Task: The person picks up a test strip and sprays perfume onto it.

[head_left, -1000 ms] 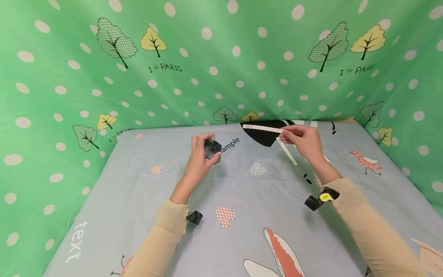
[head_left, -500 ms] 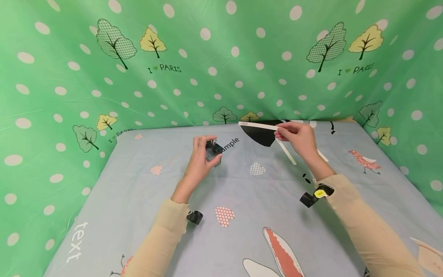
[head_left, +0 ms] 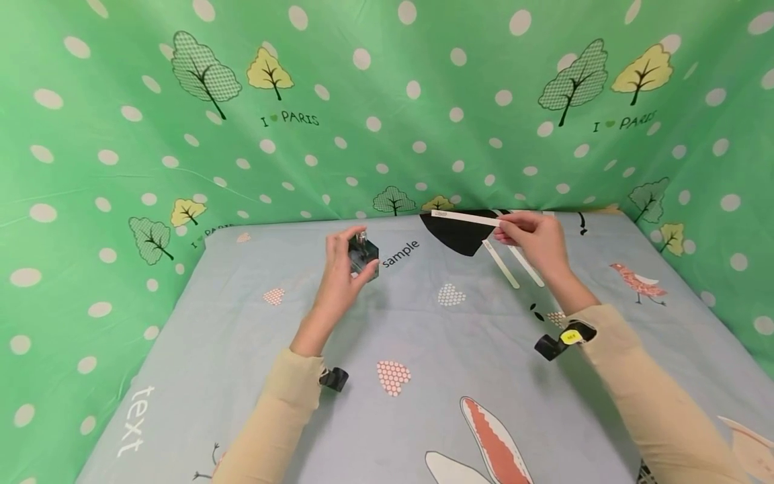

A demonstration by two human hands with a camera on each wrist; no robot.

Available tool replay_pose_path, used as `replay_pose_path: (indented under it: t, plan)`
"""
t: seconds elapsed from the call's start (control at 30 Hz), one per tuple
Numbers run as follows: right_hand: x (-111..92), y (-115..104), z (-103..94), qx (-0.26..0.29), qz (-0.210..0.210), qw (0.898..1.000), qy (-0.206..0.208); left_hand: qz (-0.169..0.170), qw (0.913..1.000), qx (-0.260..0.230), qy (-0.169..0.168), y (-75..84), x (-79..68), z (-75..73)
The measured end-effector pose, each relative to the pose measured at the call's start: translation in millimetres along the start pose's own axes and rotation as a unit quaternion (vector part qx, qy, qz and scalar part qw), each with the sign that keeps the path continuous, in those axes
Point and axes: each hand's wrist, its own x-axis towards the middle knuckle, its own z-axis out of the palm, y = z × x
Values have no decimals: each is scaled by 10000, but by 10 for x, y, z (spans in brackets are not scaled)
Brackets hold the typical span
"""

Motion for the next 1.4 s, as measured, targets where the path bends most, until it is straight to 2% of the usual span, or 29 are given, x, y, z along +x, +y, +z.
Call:
replay_pose_path:
  t: [0.3,0.83,1.07,1.17,1.3,1.4]
  plan:
    - [-49,18,-143,-161,115,9998,98,-28,10000,-17,18,-28,-11,-33]
    - [-75,116,-374,138,124,9996,196,-138,9998,-85,86,-89,-22,-81]
    - [-97,125,-481,-82,306,9991,281,-134,9998,-37,120,-105,-29,-108]
    - [-104,131,-528,-42,355,9987,352,-90,9999,-31,140,-110,-29,-115]
    - [-115,142,-587,293,437,9976,453,-56,9999,-29,158,-115,-32,-125]
    - [-123,150,-629,272,467,9971,543,-35,9998,-39,179,-119,-32,-128]
